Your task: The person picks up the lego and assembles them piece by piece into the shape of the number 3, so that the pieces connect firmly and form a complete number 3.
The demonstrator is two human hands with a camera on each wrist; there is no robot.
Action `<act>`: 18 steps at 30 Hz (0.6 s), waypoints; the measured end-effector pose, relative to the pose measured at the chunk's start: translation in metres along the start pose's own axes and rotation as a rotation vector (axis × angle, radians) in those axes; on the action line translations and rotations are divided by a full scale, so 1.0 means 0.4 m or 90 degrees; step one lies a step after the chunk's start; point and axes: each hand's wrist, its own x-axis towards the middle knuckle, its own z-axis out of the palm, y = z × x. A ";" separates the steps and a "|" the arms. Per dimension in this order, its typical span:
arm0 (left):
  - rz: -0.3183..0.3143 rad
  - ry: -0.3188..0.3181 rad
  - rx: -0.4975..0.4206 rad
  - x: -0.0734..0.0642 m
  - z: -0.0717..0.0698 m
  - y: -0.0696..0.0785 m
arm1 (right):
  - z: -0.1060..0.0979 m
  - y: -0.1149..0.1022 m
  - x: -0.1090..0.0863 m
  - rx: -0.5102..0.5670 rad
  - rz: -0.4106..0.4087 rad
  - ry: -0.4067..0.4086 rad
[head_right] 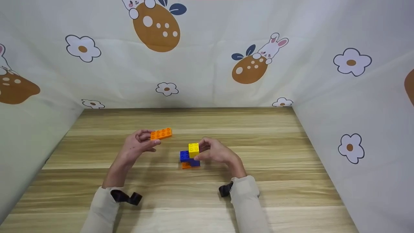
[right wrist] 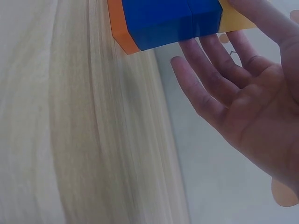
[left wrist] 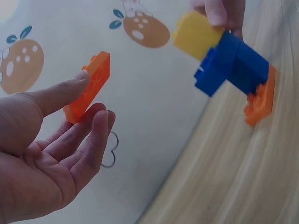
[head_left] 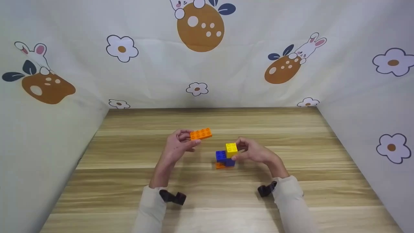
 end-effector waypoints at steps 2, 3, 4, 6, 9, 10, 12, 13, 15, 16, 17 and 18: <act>0.012 0.001 -0.013 -0.006 0.011 0.005 | 0.001 0.001 0.001 0.000 -0.002 -0.002; 0.016 0.003 -0.014 -0.010 0.017 0.007 | 0.002 0.001 0.002 0.000 -0.001 -0.002; 0.019 0.003 -0.016 -0.012 0.025 0.008 | 0.002 0.001 0.002 0.002 0.000 -0.001; 0.017 0.000 -0.020 -0.012 0.041 0.005 | 0.002 0.001 0.002 0.002 -0.002 -0.002; 0.008 -0.010 -0.024 -0.013 0.067 -0.003 | 0.002 0.000 0.003 -0.004 -0.006 -0.005; 0.005 -0.015 -0.025 -0.011 0.075 -0.007 | 0.002 -0.002 0.003 -0.004 -0.007 -0.006; 0.002 -0.025 -0.019 -0.009 0.090 -0.013 | 0.001 -0.003 0.003 -0.007 -0.008 -0.006; 0.000 -0.031 -0.013 -0.009 0.097 -0.015 | 0.000 -0.004 0.003 -0.009 -0.007 -0.005; -0.004 -0.039 -0.001 -0.007 0.108 -0.018 | -0.001 -0.004 0.003 -0.009 -0.005 -0.005; -0.005 -0.042 0.005 -0.006 0.112 -0.020 | -0.001 -0.005 0.003 -0.010 -0.003 -0.004; -0.006 -0.045 0.012 -0.005 0.116 -0.021 | 0.000 -0.005 0.003 -0.011 -0.002 -0.005; -0.008 -0.048 0.020 -0.004 0.118 -0.021 | 0.000 -0.006 0.004 -0.011 0.001 -0.005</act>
